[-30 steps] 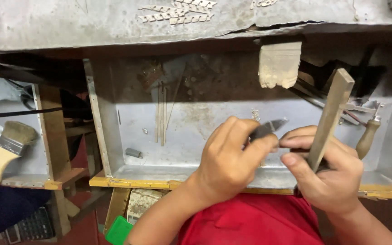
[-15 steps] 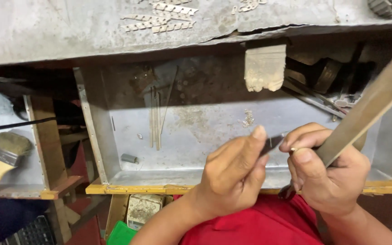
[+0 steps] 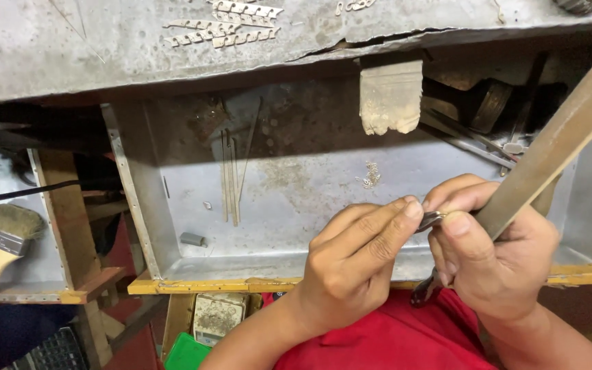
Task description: Filing and smoothing the edges of small metal jewelry components using a hand file at a workbench.
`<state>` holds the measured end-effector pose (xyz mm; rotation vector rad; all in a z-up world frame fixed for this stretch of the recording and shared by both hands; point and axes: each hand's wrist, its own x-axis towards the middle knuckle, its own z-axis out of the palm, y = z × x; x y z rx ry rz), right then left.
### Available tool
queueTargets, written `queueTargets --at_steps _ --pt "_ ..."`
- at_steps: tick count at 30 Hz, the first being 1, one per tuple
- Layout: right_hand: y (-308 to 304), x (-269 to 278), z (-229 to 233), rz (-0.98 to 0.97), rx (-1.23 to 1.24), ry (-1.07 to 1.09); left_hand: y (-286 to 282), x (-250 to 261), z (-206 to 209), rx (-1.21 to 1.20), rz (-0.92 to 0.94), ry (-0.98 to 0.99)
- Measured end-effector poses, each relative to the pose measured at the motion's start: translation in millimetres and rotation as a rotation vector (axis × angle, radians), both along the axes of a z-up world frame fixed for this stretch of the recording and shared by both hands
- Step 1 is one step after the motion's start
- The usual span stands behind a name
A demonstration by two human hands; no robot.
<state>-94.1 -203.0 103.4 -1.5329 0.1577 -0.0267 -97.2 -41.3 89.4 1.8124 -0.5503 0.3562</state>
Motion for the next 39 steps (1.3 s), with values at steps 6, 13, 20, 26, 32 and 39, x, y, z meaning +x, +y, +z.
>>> queueTargets --at_steps 6,13,20,26,32,39 --pt "4 3 -2 0.012 -0.12 -0.096 1 -9 2 0.034 0.043 0.117" --pt "-6 1 -16 0.016 -0.321 -0.237 6 -9 19 -0.005 -0.037 0.323" --pt "-2 4 -12 0.014 -0.141 -0.182 5 -10 15 0.03 -0.024 0.233" --pt "-1 3 -7 0.045 -0.078 -0.11 5 -10 12 0.099 0.014 0.149" --pt "-7 3 -7 0.084 -0.059 -0.052 9 -11 16 0.015 -0.038 0.277" --pt "-20 5 -18 0.172 0.119 -0.066 17 -7 29 -0.17 -0.15 0.525"
